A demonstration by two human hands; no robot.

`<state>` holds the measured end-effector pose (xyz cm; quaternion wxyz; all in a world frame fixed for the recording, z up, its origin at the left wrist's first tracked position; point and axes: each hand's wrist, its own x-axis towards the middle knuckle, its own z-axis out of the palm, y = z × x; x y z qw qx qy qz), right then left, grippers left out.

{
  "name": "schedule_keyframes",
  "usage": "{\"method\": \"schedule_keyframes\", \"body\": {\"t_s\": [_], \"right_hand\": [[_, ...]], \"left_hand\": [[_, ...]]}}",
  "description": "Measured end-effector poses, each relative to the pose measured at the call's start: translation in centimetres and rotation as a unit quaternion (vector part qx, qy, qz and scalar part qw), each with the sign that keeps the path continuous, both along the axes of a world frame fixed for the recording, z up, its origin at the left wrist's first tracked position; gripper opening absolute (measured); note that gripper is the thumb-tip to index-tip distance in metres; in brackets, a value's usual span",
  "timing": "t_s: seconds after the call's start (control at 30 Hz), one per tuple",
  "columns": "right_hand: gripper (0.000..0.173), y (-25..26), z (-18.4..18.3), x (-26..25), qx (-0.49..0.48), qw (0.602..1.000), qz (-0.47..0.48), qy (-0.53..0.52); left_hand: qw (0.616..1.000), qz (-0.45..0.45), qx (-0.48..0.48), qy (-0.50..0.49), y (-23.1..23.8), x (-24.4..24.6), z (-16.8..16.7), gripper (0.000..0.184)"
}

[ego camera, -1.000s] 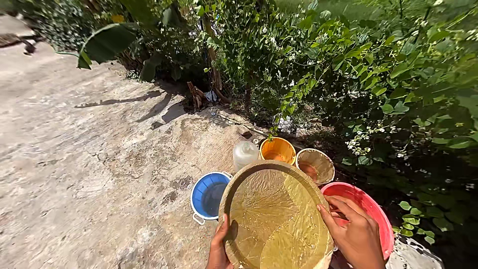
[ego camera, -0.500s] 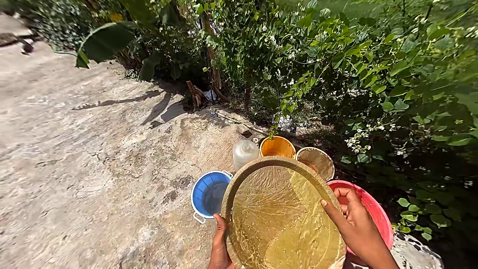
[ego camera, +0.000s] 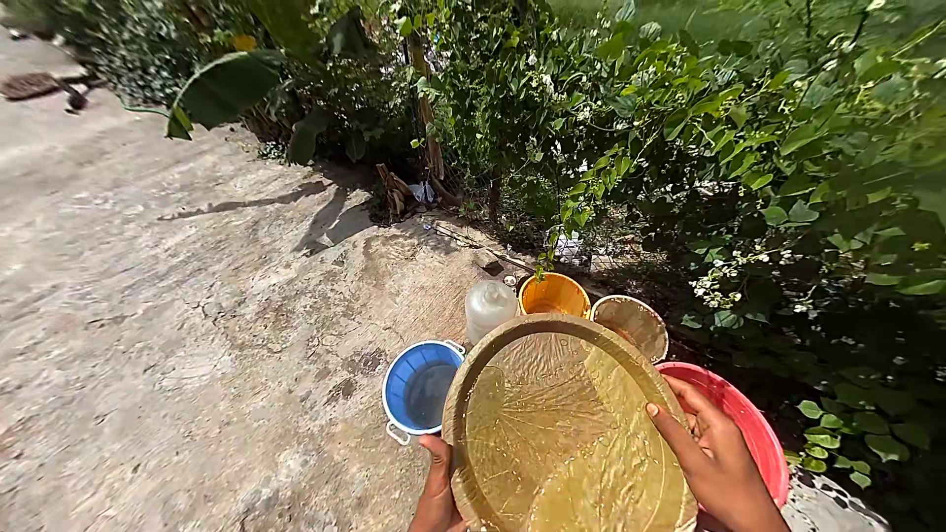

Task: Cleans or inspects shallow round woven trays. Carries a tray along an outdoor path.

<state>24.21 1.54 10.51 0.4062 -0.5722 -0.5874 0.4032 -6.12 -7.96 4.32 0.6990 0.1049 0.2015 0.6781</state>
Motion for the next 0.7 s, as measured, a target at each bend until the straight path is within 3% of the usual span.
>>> {"method": "schedule_keyframes", "body": {"t_s": [0.57,0.7], "right_hand": [[0.041,-1.0,1.8,0.4,-0.008,1.0,-0.002,0.011],[0.043,-1.4,2.3,0.6,0.033,0.993,-0.005,-0.114]], "left_hand": [[0.998,-0.02,0.064,-0.014,-1.6,-0.8,-2.2,0.058],[0.996,-0.037,0.072,-0.027,-1.6,-0.8,-1.9,0.058]]}}
